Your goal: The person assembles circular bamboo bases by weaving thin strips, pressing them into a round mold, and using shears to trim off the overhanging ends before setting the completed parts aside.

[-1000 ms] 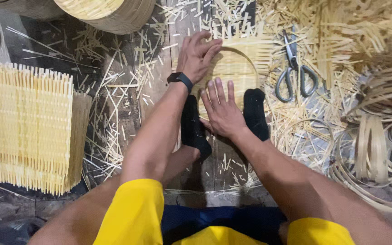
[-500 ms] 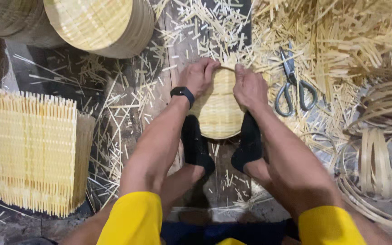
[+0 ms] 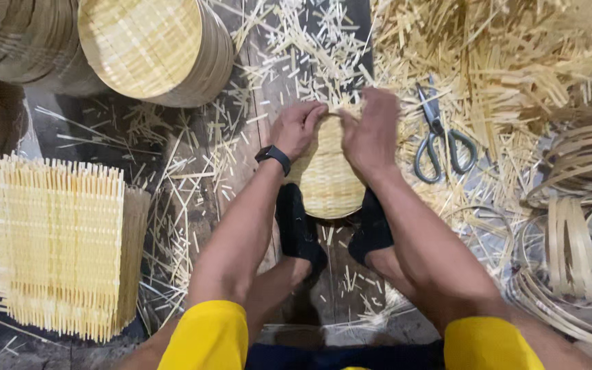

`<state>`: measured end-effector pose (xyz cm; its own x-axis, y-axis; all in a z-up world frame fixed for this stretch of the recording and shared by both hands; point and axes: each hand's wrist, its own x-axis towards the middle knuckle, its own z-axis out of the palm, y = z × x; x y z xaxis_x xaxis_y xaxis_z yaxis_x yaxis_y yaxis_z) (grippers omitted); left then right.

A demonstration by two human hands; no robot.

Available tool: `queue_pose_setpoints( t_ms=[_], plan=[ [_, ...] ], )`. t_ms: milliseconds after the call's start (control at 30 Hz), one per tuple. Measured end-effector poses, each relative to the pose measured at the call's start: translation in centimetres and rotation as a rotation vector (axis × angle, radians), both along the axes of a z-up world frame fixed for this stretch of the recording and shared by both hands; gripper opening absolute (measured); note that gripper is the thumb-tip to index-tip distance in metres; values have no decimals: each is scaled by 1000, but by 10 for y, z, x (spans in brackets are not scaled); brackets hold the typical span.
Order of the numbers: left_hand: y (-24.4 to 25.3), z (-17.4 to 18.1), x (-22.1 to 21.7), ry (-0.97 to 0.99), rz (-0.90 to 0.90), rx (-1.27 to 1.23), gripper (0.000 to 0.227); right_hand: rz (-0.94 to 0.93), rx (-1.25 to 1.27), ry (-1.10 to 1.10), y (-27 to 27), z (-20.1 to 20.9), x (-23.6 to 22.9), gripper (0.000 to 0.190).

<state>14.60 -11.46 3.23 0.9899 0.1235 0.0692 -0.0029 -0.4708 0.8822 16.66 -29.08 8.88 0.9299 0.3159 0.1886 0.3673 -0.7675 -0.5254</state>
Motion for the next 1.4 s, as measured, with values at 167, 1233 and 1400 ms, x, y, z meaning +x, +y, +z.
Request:
queue_pose_setpoints(
  t_ms=[167, 1233, 1400],
  plan=[
    [3, 2, -6, -84, -65, 131, 28, 179, -166, 209, 16, 11, 11, 29],
    [-57, 24, -113, -268, -245, 583, 40, -124, -339, 677, -268, -25, -13, 37],
    [-58, -9, -145, -68, -475, 682, 48, -87, -342, -130, -254, -147, -33, 68]
  ],
)
